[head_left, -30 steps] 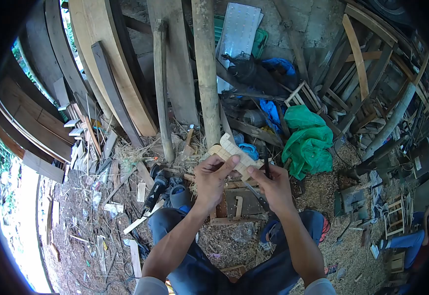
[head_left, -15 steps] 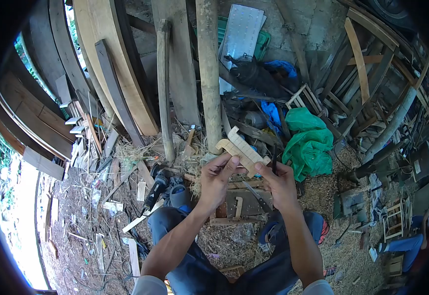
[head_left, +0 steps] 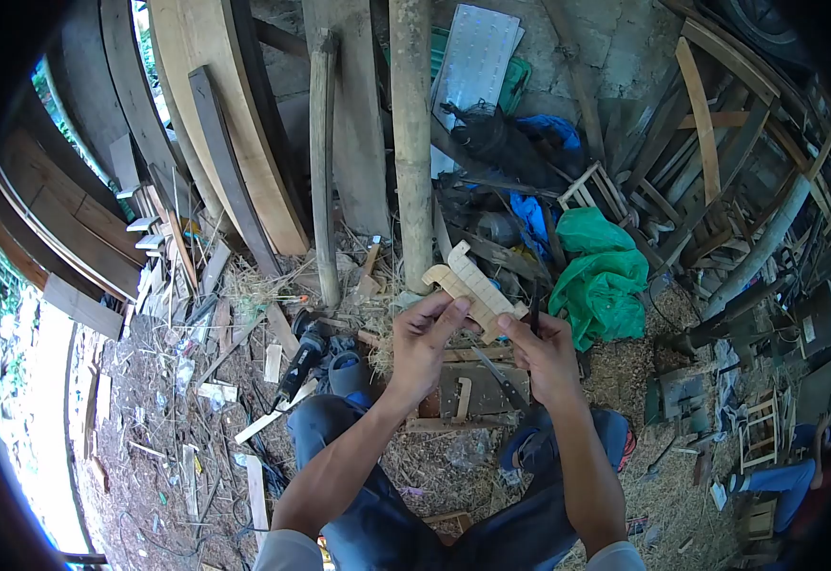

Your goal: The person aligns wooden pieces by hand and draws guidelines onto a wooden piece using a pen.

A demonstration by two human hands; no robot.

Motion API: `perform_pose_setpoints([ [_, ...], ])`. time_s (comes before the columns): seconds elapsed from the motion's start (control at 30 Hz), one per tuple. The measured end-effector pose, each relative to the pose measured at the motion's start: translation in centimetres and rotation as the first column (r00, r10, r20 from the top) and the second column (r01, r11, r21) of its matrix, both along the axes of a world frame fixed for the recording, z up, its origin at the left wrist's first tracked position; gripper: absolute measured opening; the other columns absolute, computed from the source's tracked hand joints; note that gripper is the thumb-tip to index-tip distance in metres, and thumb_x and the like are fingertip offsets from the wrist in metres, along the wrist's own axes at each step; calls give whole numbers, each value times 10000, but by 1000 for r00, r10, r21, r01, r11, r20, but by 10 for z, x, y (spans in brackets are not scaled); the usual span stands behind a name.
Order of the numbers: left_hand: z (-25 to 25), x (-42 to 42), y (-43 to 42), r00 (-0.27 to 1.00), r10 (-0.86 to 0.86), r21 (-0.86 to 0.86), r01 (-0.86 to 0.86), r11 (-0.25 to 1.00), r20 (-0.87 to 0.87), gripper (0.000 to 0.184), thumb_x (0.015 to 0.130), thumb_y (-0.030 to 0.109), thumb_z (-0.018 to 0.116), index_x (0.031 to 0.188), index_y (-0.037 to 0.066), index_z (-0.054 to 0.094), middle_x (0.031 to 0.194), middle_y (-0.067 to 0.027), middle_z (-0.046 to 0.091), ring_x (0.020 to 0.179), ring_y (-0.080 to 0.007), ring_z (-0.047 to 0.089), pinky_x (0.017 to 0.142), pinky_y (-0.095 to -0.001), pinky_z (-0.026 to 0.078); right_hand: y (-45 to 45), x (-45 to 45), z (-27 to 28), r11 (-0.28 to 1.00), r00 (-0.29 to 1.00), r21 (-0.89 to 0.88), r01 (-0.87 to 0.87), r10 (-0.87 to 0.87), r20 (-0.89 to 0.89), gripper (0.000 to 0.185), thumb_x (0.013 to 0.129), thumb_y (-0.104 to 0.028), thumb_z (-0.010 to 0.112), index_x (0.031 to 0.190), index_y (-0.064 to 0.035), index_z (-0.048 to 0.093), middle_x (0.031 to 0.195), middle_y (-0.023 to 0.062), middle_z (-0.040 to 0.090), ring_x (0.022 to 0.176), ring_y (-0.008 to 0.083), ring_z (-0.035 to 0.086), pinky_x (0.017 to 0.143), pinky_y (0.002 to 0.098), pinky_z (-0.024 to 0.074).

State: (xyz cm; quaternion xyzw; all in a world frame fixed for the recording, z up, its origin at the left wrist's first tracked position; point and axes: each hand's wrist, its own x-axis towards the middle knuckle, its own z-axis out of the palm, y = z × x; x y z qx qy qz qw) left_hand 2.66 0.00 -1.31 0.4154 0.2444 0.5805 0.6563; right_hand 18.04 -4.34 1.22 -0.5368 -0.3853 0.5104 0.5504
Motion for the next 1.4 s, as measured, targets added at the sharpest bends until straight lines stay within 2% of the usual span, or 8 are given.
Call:
perform_pose_setpoints([
  [0.27,3,0,-1,998,22,37,-20,999,-60,159,855,58,661,985,-32,653,893,-69,674,765,-87,611,706,-231,491,0,-3,3,1000,1000,19,-12,12,1,213,818,-248,718,783,-44,673,536,-81,455,451,5,334,419,217,219],
  [0.47,2,4,-3,995,83,23,-82,996,-63,136,837,60,686,946,-18,663,863,-49,681,737,-68,598,667,-218,472,0,-5,1,1000,999,-18,-20,21,26,211,811,-199,721,715,-56,599,535,-72,418,452,25,321,427,217,238],
  [0.77,5,8,-6,982,173,27,-171,985,-71,79,839,30,679,904,-9,658,850,-36,676,724,-40,588,639,-192,455,1,-8,-5,1000,1000,-5,-16,16,27,240,812,-267,726,732,-52,653,530,-74,451,453,14,352,421,218,233],
  [1.0,8,5,-7,983,153,17,-152,988,-105,99,830,61,696,889,-4,653,865,-42,680,767,-58,611,715,-208,473,0,-7,-8,999,997,0,-39,39,63,267,813,-288,725,712,-53,648,531,-76,454,456,17,367,426,217,242],
  [1.07,11,6,-7,986,153,39,-151,988,-59,76,847,29,668,911,-10,654,828,-30,668,722,-31,580,635,-185,447,-1,-7,-4,999,996,0,-48,48,76,276,812,-297,728,708,-54,647,532,-74,458,457,19,371,427,217,245],
  [1.27,13,0,-7,983,140,37,-137,990,-116,102,851,46,669,927,-20,654,856,-49,675,756,-54,603,688,-204,476,-1,5,6,996,976,90,-20,0,219,405,883,-416,618,771,-30,668,546,-51,499,468,16,394,423,215,240],
  [1.37,15,-1,-8,982,137,39,-133,990,-132,98,830,41,689,909,-7,656,879,-53,686,772,-68,626,713,-217,489,0,18,16,991,984,108,81,-97,151,442,940,-420,515,880,-6,655,590,-8,538,469,21,401,419,208,247],
  [1.4,16,-1,-8,982,137,37,-134,990,-131,98,830,41,689,909,-7,656,879,-53,686,772,-68,626,713,-217,489,0,22,16,979,994,179,98,-106,35,426,953,-398,495,913,1,640,610,10,546,461,26,387,415,206,249],
])
